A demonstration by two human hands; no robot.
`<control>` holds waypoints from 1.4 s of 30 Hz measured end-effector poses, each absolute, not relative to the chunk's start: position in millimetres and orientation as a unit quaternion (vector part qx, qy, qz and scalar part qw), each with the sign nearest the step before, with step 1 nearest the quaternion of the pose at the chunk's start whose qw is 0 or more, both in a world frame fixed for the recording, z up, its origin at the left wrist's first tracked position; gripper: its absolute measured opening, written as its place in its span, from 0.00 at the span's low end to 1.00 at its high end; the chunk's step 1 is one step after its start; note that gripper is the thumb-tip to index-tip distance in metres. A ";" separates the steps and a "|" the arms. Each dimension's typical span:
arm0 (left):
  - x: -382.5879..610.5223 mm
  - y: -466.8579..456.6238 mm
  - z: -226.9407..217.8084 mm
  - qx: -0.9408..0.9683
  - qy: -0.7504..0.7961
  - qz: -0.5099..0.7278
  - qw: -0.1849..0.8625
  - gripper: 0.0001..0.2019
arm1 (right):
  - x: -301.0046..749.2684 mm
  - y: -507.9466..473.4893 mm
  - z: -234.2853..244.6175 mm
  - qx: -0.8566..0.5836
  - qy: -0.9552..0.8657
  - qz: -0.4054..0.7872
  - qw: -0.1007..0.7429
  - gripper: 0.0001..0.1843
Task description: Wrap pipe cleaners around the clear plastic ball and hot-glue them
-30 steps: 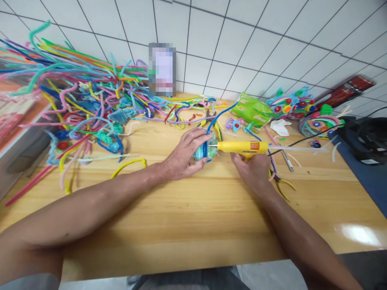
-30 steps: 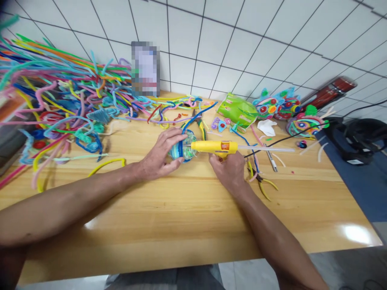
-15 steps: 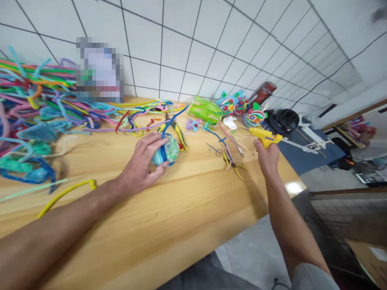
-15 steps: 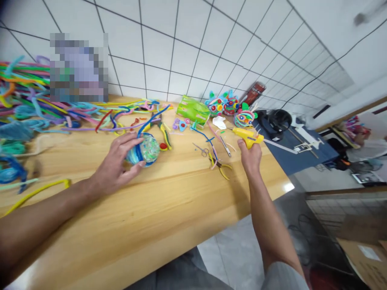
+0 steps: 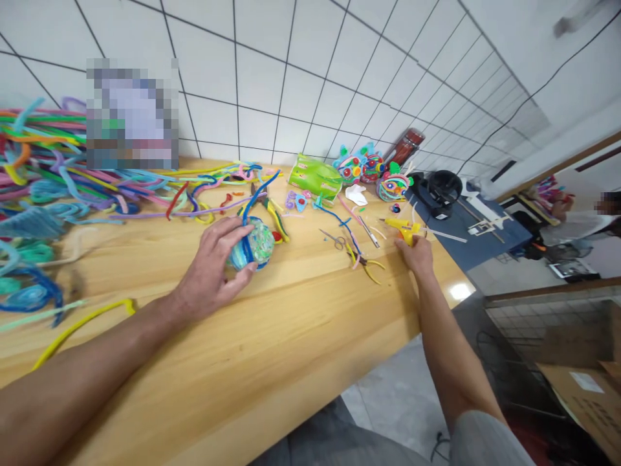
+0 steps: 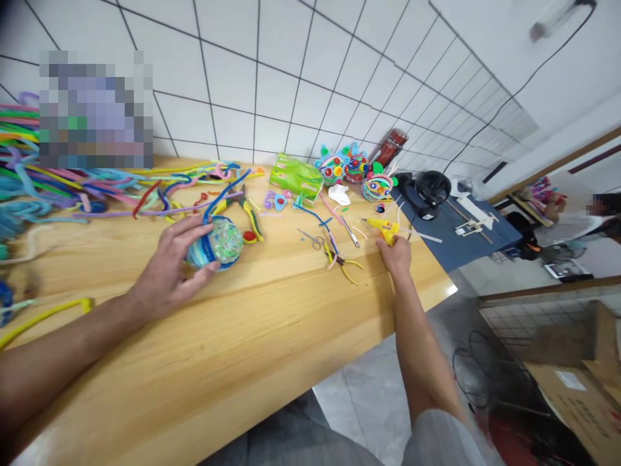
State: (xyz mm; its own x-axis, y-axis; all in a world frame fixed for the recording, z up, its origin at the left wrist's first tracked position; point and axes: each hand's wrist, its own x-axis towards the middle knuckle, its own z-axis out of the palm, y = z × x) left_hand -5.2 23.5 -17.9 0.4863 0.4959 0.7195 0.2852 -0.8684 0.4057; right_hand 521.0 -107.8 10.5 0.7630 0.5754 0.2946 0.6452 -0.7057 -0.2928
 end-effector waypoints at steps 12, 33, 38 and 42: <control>-4.3 23.1 -15.9 0.861 0.220 0.443 0.118 0.34 | 355.1 -70.8 48.5 -0.662 -0.684 0.006 0.307 0.12; 2.3 24.5 -18.5 0.845 0.184 0.473 0.171 0.38 | 318.3 -26.4 60.9 -0.674 -0.704 0.038 0.222 0.14; 2.0 24.4 -19.2 0.844 0.191 0.473 0.163 0.36 | 257.4 -35.8 79.8 -0.553 -0.734 0.220 0.325 0.15; 1.5 24.1 -19.5 0.849 0.191 0.467 0.161 0.36 | 234.9 -32.4 77.9 -0.512 -0.747 0.276 0.323 0.13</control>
State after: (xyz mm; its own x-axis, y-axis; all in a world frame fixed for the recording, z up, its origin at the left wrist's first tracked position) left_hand 1.5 24.1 -19.5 0.4918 0.4736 0.7306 0.1735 -0.8756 0.4508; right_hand 234.9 -32.4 77.9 -0.2672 0.9427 0.1997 0.5866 0.3235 -0.7424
